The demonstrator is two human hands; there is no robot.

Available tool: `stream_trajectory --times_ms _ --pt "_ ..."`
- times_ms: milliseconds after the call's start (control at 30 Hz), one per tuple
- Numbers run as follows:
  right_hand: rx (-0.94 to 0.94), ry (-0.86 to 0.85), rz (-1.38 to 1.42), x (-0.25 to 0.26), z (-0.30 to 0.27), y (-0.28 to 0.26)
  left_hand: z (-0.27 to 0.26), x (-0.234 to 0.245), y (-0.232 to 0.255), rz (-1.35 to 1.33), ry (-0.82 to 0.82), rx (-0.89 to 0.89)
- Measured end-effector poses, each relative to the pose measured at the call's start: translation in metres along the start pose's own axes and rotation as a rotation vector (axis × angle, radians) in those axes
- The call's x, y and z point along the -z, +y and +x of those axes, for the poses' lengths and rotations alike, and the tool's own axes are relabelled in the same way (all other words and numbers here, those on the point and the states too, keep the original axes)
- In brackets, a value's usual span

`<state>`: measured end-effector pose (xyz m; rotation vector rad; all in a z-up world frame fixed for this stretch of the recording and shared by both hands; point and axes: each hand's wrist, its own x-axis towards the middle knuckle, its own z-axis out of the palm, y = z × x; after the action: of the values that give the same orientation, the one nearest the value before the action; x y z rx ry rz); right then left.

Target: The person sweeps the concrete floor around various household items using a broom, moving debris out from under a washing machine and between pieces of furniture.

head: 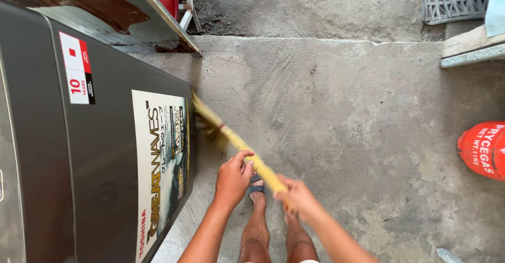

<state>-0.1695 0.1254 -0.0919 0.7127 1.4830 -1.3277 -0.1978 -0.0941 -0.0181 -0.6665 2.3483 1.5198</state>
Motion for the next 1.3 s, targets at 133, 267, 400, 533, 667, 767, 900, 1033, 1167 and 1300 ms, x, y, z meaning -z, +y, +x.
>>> stream_trajectory --times_ms 133,267,400,533,667,767,900,1033,1167,1300 --pt "0.12 0.232 -0.133 0.039 0.089 -0.057 0.0 0.008 -0.01 0.142 0.01 0.026" --pt "0.22 0.45 -0.256 0.086 0.149 -0.141 0.002 0.015 -0.021 0.151 0.013 0.044" --pt "0.359 0.584 -0.336 0.11 0.165 -0.191 0.004 0.015 -0.034 0.151 0.01 0.07" --pt "0.511 0.665 -0.435 0.107 0.139 -0.189 0.009 0.014 -0.042 0.14 0.02 0.056" --pt "0.497 0.536 -0.283 0.064 0.061 -0.149 0.02 0.013 -0.035 0.055 0.069 -0.047" --pt "0.389 0.403 -0.14 0.022 -0.008 -0.109 0.029 0.014 -0.024 -0.003 0.114 -0.126" --pt "0.152 0.185 0.152 -0.025 -0.055 -0.066 0.045 0.014 -0.007 -0.006 0.123 -0.113" --pt "0.09 0.044 0.192 -0.037 -0.011 -0.043 0.052 0.014 0.002 0.012 0.089 -0.124" --pt "0.192 0.203 -0.154 -0.001 0.096 -0.07 0.048 0.015 0.0 0.034 0.068 -0.119" --pt "0.266 0.359 -0.038 0.069 0.174 -0.148 0.042 0.017 -0.011 0.07 0.046 -0.072"
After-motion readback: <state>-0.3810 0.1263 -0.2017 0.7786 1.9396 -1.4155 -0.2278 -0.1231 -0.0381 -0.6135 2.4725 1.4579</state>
